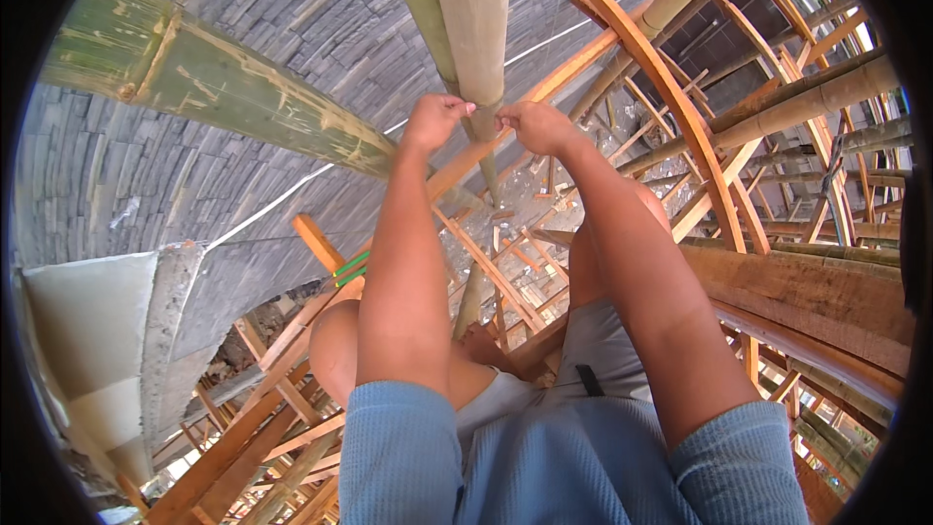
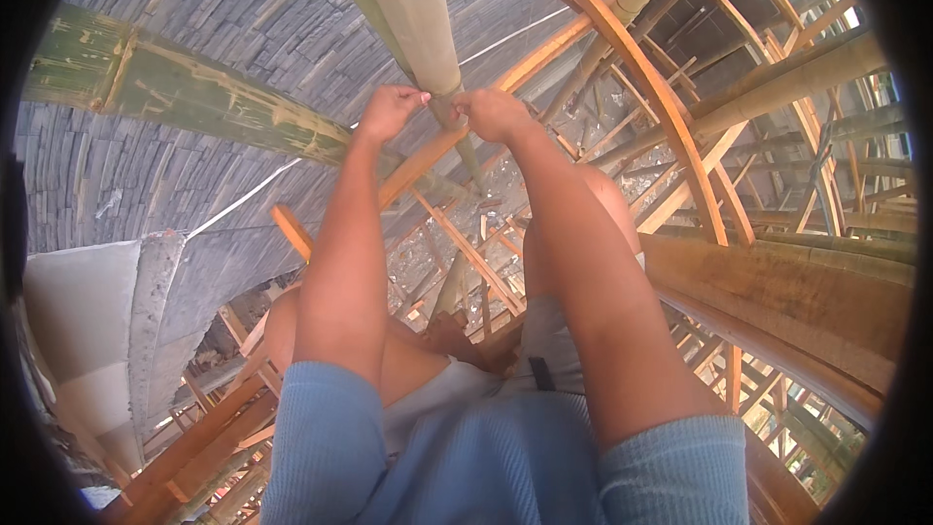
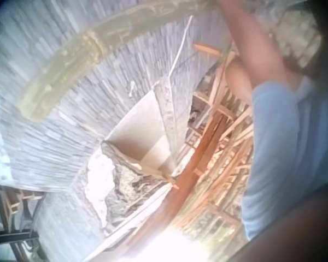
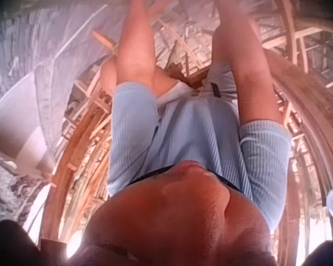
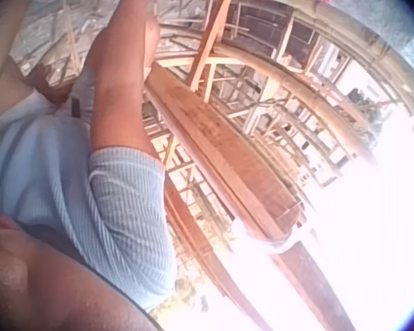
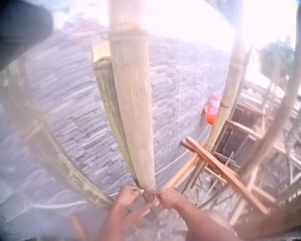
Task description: The person secures bamboo poles to a wooden scaffolding structure using wire and pliers. They wrap wire around the joints, twist it tight, and cut the excess wire with pliers.
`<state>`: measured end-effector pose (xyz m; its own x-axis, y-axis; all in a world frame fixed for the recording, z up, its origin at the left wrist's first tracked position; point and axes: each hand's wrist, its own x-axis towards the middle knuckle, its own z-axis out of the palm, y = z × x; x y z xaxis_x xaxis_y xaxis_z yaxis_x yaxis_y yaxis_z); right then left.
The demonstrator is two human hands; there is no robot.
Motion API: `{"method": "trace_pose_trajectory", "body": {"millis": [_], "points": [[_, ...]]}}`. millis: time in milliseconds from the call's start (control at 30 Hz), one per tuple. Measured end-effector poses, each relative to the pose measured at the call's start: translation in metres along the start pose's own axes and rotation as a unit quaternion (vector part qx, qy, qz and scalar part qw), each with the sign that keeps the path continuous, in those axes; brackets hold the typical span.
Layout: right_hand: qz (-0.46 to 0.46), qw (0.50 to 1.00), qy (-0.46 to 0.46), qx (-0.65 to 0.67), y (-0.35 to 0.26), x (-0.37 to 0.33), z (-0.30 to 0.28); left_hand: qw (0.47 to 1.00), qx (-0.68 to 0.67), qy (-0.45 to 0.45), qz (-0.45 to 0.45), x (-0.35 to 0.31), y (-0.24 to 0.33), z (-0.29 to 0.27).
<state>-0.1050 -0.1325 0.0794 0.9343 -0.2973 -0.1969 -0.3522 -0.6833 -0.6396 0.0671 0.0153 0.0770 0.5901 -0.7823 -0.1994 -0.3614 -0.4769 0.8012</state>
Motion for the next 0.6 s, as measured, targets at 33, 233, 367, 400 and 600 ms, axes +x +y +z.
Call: {"method": "trace_pose_trajectory", "body": {"millis": [33,233,367,400,600], "points": [[0.028,0.999,0.012,-0.02,0.001,-0.002,0.001,1.0,-0.005,0.0,0.001,0.0,-0.001,0.002],[0.163,0.976,0.119,-0.081,-0.024,-0.016,0.035,0.998,0.031,-0.035,-0.041,-0.003,0.013,-0.005],[0.141,0.967,0.207,-0.046,-0.018,-0.008,0.066,0.998,0.033,-0.033,-0.038,-0.006,0.018,-0.011],[0.126,0.963,0.236,-0.038,-0.013,-0.006,0.073,0.999,0.023,-0.031,-0.033,-0.005,0.016,-0.01],[0.184,0.94,0.282,0.046,-0.042,0.035,0.152,0.978,-0.117,0.044,-0.166,-0.031,0.005,0.016]]}}
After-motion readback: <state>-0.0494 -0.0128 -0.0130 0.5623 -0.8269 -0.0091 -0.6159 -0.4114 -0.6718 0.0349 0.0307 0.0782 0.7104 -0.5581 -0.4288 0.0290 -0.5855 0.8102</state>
